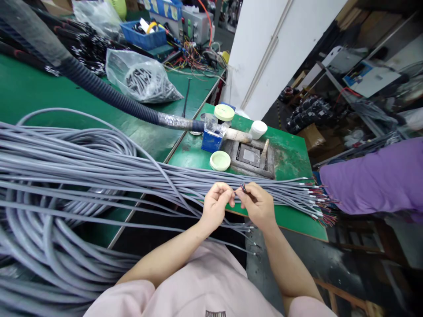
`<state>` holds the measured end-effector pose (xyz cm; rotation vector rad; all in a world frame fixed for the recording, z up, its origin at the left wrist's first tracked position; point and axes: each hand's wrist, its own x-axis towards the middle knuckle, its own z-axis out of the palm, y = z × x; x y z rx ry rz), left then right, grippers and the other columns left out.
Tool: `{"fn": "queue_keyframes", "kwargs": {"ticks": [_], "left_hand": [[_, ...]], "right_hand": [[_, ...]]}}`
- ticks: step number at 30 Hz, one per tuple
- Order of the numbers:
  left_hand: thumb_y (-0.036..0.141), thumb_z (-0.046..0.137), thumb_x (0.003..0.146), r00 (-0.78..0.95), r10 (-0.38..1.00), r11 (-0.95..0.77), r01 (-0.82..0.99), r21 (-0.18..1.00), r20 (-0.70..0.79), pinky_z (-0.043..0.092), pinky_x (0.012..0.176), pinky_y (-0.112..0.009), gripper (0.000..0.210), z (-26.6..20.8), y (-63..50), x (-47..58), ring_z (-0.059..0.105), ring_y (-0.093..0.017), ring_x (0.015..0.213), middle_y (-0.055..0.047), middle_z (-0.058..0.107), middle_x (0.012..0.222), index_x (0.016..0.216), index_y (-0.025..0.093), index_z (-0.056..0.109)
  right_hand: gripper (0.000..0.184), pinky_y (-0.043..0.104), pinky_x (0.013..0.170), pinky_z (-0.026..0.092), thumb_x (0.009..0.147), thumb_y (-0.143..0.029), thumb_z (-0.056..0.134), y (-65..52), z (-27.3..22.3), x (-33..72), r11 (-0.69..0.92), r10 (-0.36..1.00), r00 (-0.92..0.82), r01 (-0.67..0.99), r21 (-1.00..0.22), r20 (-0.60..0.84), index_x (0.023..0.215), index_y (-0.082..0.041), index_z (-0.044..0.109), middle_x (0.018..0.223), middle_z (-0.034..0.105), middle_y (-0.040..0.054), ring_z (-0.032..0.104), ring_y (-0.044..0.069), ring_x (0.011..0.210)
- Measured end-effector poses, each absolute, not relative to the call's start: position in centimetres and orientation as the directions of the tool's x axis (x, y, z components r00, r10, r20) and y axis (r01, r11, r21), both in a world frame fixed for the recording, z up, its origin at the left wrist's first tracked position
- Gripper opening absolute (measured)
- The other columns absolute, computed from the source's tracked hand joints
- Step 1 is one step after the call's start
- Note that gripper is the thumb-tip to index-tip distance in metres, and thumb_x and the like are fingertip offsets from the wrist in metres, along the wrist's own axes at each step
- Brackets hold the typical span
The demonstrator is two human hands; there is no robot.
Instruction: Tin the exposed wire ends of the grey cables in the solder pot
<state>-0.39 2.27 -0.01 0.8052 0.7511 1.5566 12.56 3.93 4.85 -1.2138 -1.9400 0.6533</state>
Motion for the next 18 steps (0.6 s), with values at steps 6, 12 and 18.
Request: {"fn": "queue_keyframes", "kwargs": {"ticks": [6, 12, 18], "left_hand": [[0.024, 0.054, 0.085, -0.011, 0.904, -0.414, 0.238, 0.879, 0.428, 0.041, 0.075, -0.032, 0.009, -0.8, 3.9, -3.4, 0.055, -0.017, 0.078, -0.003, 0.063, 0.079, 0.081, 0.019, 0.061], [0.024, 0.052, 0.087, 0.176, 0.848, -0.506, 0.549, 0.665, 0.5, 0.036, 0.075, -0.033, 0.012, -2.3, 4.3, -3.5, 0.055, -0.019, 0.084, -0.004, 0.069, 0.089, 0.089, 0.02, 0.063], [0.022, 0.05, 0.087, 0.212, 0.824, -0.541, 0.572, 0.617, 0.526, 0.035, 0.074, -0.033, 0.012, -2.4, 4.2, -3.5, 0.055, -0.018, 0.083, -0.003, 0.069, 0.089, 0.09, 0.02, 0.061]], "right_hand": [[0.022, 0.025, 0.056, 0.036, 0.086, -0.032, 0.053, 9.2, 6.6, 12.9, 0.419, 0.906, -0.343, 0.633, -0.651, 0.249, 0.072, -0.018, 0.063, 0.065, 0.051, -0.0002, 0.047, 0.012, 0.059], [0.02, 0.026, 0.062, 0.033, 0.084, -0.024, 0.054, 15.2, 7.1, 11.3, 0.509, 0.856, -0.499, 0.768, -0.39, 0.136, 0.068, -0.016, 0.064, 0.068, 0.05, 0.001, 0.048, 0.013, 0.066], [0.02, 0.028, 0.062, 0.031, 0.085, -0.025, 0.052, 17.5, 6.1, 9.0, 0.52, 0.85, -0.527, 0.843, -0.137, -0.012, 0.081, -0.016, 0.07, 0.084, 0.057, 0.0055, 0.052, 0.016, 0.074]]}}
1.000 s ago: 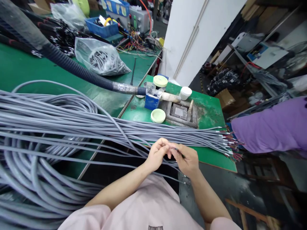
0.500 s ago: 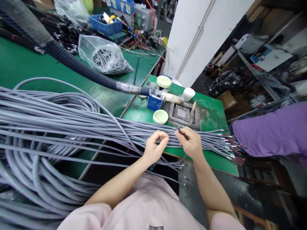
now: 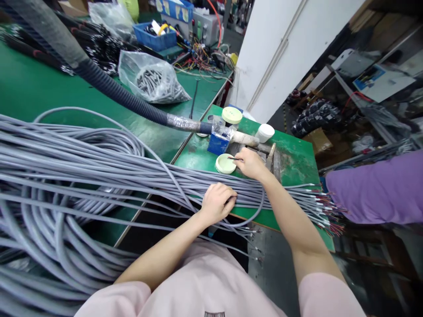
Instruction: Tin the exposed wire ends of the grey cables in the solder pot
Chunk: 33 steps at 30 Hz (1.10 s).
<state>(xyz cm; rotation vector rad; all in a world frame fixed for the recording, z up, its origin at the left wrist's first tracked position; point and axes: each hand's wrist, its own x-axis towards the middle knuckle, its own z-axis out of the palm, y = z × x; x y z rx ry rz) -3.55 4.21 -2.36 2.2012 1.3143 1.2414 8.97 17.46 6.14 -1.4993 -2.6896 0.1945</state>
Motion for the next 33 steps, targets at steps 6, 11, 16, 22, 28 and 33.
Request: {"fn": "queue_keyframes", "kwargs": {"ticks": [6, 11, 16, 22, 28, 33], "left_hand": [[0.022, 0.049, 0.087, 0.218, 0.818, -0.549, 0.568, 0.613, 0.531, 0.034, 0.073, -0.034, 0.014, -2.6, 4.2, -3.6, 0.054, -0.019, 0.083, -0.004, 0.069, 0.088, 0.089, 0.02, 0.063], [0.021, 0.049, 0.087, 0.215, 0.815, -0.556, 0.549, 0.624, 0.537, 0.033, 0.073, -0.034, 0.014, -2.6, 4.3, -3.5, 0.055, -0.019, 0.083, -0.004, 0.069, 0.088, 0.09, 0.021, 0.063], [0.021, 0.049, 0.087, 0.215, 0.818, -0.553, 0.552, 0.625, 0.533, 0.034, 0.073, -0.034, 0.014, -2.6, 4.3, -3.5, 0.055, -0.019, 0.083, -0.004, 0.069, 0.087, 0.09, 0.021, 0.063], [0.021, 0.05, 0.086, 0.21, 0.816, -0.557, 0.537, 0.634, 0.539, 0.034, 0.074, -0.034, 0.013, -2.5, 4.2, -3.6, 0.055, -0.018, 0.083, -0.004, 0.069, 0.087, 0.09, 0.021, 0.063], [0.022, 0.051, 0.086, 0.202, 0.825, -0.544, 0.537, 0.645, 0.527, 0.035, 0.074, -0.034, 0.014, -2.6, 4.3, -3.6, 0.056, -0.018, 0.084, -0.004, 0.07, 0.088, 0.09, 0.021, 0.064], [0.022, 0.052, 0.086, 0.184, 0.822, -0.543, 0.539, 0.644, 0.539, 0.035, 0.073, -0.033, 0.013, -2.6, 4.4, -3.6, 0.056, -0.018, 0.083, -0.004, 0.07, 0.088, 0.089, 0.021, 0.064]], "right_hand": [[0.022, 0.028, 0.065, 0.035, 0.086, -0.026, 0.05, 18.1, 5.7, 7.4, 0.516, 0.852, -0.514, 0.857, -0.01, -0.097, 0.089, -0.016, 0.07, 0.094, 0.062, 0.0089, 0.056, 0.019, 0.08], [0.023, 0.028, 0.068, 0.038, 0.086, -0.024, 0.049, 18.6, 5.2, 7.0, 0.518, 0.849, -0.51, 0.855, 0.026, -0.138, 0.091, -0.015, 0.07, 0.098, 0.064, 0.0114, 0.059, 0.021, 0.084], [0.023, 0.028, 0.068, 0.038, 0.084, -0.024, 0.049, 18.8, 4.7, 6.9, 0.512, 0.852, -0.502, 0.858, 0.035, -0.151, 0.09, -0.016, 0.07, 0.097, 0.065, 0.0114, 0.06, 0.022, 0.085], [0.021, 0.028, 0.062, 0.033, 0.079, -0.024, 0.049, 18.8, 5.8, 8.2, 0.515, 0.854, -0.516, 0.857, -0.029, -0.066, 0.075, -0.015, 0.068, 0.085, 0.062, 0.0085, 0.054, 0.018, 0.074], [0.02, 0.026, 0.056, 0.028, 0.068, -0.023, 0.051, 20.2, 6.9, 13.5, 0.403, 0.914, -0.4, 0.89, -0.214, 0.059, 0.049, -0.016, 0.047, 0.06, 0.046, -0.0001, 0.041, 0.012, 0.06], [0.028, 0.026, 0.052, 0.022, 0.064, -0.023, 0.052, 21.6, 5.8, 16.7, 0.183, 0.983, -0.179, 0.943, -0.28, 0.039, 0.043, -0.019, 0.033, 0.047, 0.028, -0.0045, 0.032, 0.01, 0.053]]}}
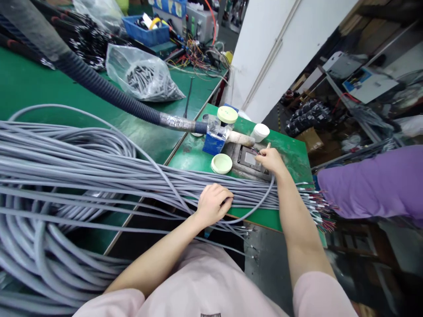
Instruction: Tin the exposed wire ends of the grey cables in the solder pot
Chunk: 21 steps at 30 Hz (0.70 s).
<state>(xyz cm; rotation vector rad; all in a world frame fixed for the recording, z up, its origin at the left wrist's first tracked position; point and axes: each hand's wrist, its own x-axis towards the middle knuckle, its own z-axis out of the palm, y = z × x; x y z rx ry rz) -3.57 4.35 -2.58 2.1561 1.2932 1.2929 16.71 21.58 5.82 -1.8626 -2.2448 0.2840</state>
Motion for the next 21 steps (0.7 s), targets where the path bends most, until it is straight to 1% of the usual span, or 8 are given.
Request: {"fn": "queue_keyframes", "kwargs": {"ticks": [2, 5, 14, 21], "left_hand": [[0.022, 0.052, 0.086, 0.183, 0.82, -0.545, 0.538, 0.643, 0.543, 0.035, 0.073, -0.033, 0.012, -2.6, 4.3, -3.6, 0.056, -0.018, 0.083, -0.004, 0.07, 0.088, 0.089, 0.021, 0.064], [0.022, 0.052, 0.086, 0.182, 0.818, -0.546, 0.546, 0.635, 0.546, 0.036, 0.074, -0.033, 0.013, -2.6, 4.3, -3.6, 0.056, -0.018, 0.083, -0.004, 0.07, 0.089, 0.089, 0.021, 0.064], [0.021, 0.053, 0.085, 0.181, 0.811, -0.553, 0.547, 0.629, 0.556, 0.036, 0.073, -0.032, 0.01, -2.5, 4.5, -3.5, 0.056, -0.018, 0.083, -0.003, 0.07, 0.088, 0.088, 0.021, 0.063], [0.02, 0.053, 0.086, 0.176, 0.803, -0.557, 0.562, 0.612, 0.569, 0.037, 0.073, -0.032, 0.01, -2.4, 4.4, -3.5, 0.057, -0.016, 0.082, -0.002, 0.07, 0.087, 0.087, 0.02, 0.063]], "right_hand": [[0.029, 0.026, 0.052, 0.021, 0.063, -0.023, 0.053, 22.0, 5.1, 17.1, 0.123, 0.992, -0.123, 0.954, -0.274, 0.018, 0.043, -0.019, 0.033, 0.046, 0.025, -0.005, 0.031, 0.009, 0.052], [0.029, 0.026, 0.051, 0.022, 0.062, -0.022, 0.053, 22.6, 4.2, 17.3, 0.096, 0.995, -0.098, 0.961, -0.26, 0.007, 0.043, -0.02, 0.032, 0.046, 0.026, -0.0052, 0.031, 0.009, 0.052], [0.029, 0.026, 0.053, 0.025, 0.063, -0.021, 0.056, 23.4, 2.9, 17.7, 0.06, 0.998, -0.066, 0.977, -0.206, -0.024, 0.043, -0.02, 0.035, 0.048, 0.034, -0.0035, 0.033, 0.01, 0.052], [0.028, 0.026, 0.053, 0.026, 0.064, -0.021, 0.058, 23.7, 2.3, 17.8, 0.041, 0.998, -0.048, 0.983, -0.178, -0.039, 0.044, -0.02, 0.039, 0.048, 0.04, -0.0023, 0.038, 0.011, 0.054]]}}
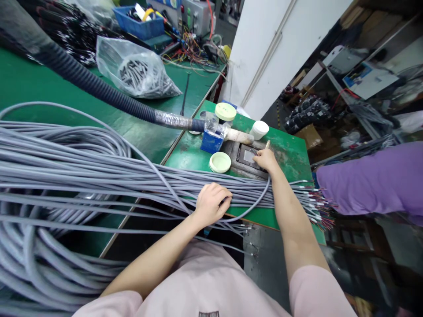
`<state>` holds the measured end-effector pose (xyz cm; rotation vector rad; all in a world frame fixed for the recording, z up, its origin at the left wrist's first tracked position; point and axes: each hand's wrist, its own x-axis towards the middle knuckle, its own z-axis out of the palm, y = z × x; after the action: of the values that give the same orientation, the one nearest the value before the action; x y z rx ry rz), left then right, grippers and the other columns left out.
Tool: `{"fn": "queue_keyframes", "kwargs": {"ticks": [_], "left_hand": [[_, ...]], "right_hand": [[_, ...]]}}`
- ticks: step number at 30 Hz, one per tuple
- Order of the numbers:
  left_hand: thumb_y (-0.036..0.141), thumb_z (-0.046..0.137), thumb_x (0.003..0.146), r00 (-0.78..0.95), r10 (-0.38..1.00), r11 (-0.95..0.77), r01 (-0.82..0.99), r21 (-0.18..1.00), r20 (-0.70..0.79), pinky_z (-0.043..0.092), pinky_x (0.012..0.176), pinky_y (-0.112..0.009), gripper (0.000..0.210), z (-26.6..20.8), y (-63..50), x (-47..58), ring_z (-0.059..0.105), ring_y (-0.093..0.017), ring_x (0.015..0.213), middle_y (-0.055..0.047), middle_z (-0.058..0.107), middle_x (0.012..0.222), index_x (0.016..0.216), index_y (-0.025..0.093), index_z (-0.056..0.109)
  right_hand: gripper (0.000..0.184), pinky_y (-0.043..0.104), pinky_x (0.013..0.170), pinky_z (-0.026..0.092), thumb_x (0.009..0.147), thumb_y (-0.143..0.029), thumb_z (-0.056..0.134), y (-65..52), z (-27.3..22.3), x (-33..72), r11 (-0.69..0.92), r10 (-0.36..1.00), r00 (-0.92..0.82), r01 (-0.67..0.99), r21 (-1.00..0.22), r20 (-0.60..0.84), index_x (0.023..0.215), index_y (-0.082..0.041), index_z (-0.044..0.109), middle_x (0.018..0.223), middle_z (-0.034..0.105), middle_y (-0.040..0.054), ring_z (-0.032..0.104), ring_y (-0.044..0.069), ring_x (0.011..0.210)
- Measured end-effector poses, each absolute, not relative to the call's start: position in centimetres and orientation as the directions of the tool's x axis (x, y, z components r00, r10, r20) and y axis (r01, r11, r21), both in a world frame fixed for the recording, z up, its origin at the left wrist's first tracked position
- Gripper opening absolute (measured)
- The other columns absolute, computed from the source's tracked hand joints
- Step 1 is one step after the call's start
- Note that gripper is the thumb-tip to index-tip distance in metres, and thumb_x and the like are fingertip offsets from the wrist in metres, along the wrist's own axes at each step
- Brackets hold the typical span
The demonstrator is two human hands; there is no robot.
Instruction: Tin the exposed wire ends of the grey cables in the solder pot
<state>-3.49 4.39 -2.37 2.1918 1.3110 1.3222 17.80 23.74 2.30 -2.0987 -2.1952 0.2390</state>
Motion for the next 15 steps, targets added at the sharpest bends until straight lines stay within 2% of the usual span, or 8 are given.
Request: {"fn": "queue_keyframes", "kwargs": {"ticks": [7, 9, 12, 15], "left_hand": [[0.02, 0.053, 0.086, 0.178, 0.802, -0.554, 0.578, 0.599, 0.57, 0.037, 0.072, -0.031, 0.01, -2.2, 4.4, -3.5, 0.057, -0.015, 0.082, -0.001, 0.07, 0.086, 0.086, 0.02, 0.063], [0.021, 0.052, 0.087, 0.18, 0.808, -0.548, 0.579, 0.604, 0.561, 0.037, 0.072, -0.031, 0.011, -2.2, 4.4, -3.5, 0.057, -0.015, 0.082, -0.001, 0.07, 0.087, 0.086, 0.02, 0.063], [0.022, 0.052, 0.087, 0.175, 0.816, -0.539, 0.575, 0.616, 0.551, 0.038, 0.073, -0.031, 0.011, -2.3, 4.4, -3.5, 0.057, -0.015, 0.083, -0.001, 0.07, 0.088, 0.086, 0.021, 0.063], [0.023, 0.053, 0.087, 0.168, 0.824, -0.532, 0.558, 0.636, 0.542, 0.038, 0.074, -0.031, 0.011, -2.3, 4.4, -3.7, 0.057, -0.015, 0.083, -0.001, 0.07, 0.088, 0.087, 0.021, 0.064]], "right_hand": [[0.032, 0.026, 0.05, 0.023, 0.065, -0.019, 0.058, 23.2, 3.4, 17.7, 0.044, 0.999, -0.047, 0.982, -0.183, -0.008, 0.042, -0.019, 0.035, 0.045, 0.032, -0.0043, 0.034, 0.009, 0.051], [0.036, 0.025, 0.049, 0.022, 0.067, -0.022, 0.06, 22.1, 4.4, 18.2, 0.068, 0.997, -0.06, 0.972, -0.224, 0.041, 0.041, -0.019, 0.034, 0.044, 0.03, -0.0049, 0.033, 0.009, 0.049], [0.037, 0.023, 0.048, 0.027, 0.072, -0.032, 0.06, 18.0, 6.3, 20.0, 0.132, 0.987, -0.08, 0.903, -0.409, 0.142, 0.043, -0.018, 0.04, 0.044, 0.036, -0.0048, 0.038, 0.008, 0.047], [0.031, 0.024, 0.049, 0.038, 0.08, -0.041, 0.054, 11.2, 7.7, 23.2, 0.077, 0.994, -0.012, 0.791, -0.607, 0.11, 0.065, -0.016, 0.063, 0.049, 0.053, -0.0025, 0.05, 0.011, 0.045]]}}
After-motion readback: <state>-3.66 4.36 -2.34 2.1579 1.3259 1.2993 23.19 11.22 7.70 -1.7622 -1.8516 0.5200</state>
